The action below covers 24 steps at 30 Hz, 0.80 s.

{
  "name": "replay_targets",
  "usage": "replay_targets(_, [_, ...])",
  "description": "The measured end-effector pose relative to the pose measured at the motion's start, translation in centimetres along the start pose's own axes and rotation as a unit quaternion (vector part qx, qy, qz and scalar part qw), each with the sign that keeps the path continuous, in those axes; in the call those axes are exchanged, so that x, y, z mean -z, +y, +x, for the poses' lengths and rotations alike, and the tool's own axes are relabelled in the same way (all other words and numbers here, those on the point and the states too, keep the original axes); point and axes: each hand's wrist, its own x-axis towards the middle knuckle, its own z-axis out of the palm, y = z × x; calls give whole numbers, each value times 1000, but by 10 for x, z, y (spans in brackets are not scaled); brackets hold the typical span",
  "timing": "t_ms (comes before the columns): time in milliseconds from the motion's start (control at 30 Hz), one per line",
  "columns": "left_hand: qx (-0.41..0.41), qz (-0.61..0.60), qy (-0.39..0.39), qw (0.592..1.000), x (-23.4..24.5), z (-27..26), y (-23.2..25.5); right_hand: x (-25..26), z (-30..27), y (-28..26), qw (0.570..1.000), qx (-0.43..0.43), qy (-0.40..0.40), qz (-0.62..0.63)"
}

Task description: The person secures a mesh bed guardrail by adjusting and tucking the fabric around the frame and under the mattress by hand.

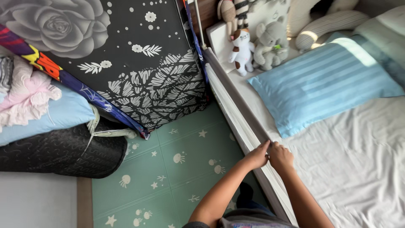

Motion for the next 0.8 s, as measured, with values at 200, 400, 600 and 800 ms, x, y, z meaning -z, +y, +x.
replay_targets(200, [63, -120, 67, 988, 63, 60, -49, -30, 118, -39, 996, 30, -71, 41])
replay_targets(400, [167, -271, 87, 944, 141, 108, -69, -23, 202, -82, 988, 10, -142, 56])
replay_targets(600, [190, -356, 62, 913, 199, 184, -146, -38, 299, -123, 981, -11, -176, 78])
replay_targets(800, [234, -402, -16, 885, 269, 231, -202, -49, 381, -159, 972, -39, -185, 141])
